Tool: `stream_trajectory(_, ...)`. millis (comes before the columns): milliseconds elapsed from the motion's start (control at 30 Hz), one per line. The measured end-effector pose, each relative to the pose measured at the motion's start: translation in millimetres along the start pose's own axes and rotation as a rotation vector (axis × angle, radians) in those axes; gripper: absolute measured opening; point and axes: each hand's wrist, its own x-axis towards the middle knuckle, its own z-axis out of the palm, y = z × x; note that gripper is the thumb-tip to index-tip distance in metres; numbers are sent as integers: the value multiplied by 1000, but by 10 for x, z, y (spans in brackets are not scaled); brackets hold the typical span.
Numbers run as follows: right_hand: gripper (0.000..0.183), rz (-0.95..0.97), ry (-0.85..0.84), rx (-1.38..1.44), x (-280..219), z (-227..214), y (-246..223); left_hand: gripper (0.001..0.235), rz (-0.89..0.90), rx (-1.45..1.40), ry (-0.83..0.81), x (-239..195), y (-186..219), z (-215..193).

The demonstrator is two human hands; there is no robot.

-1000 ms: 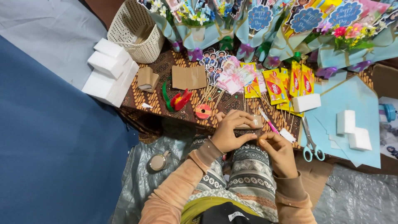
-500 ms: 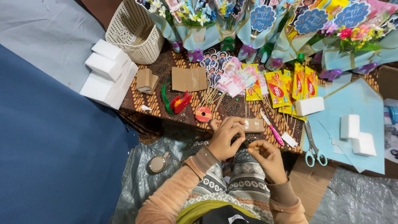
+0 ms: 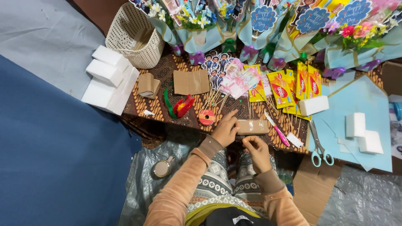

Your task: Assembling small cardboard boxes and foam bases for floral arrangements using tape and scissors.

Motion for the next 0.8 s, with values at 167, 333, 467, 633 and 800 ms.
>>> stream_trajectory(167,14,85,11,61,77,-26,-49,8,-136,-47,-66,-51,-361,202)
stream_trajectory(333,15,62,-4,-25,162,-113,8,7,-171,-85,-7,-37,-432,249)
stream_trajectory(467,18,17,4,-44,297,-73,-51,5,-311,-84,66,34,-451,279)
stream_trajectory(633,22,3,-3,-13,433,-1,-78,5,-407,-16,80,113,-462,268)
stream_trajectory(800,25,10,8,-28,428,42,-136,8,-465,-44,98,131,-372,251)
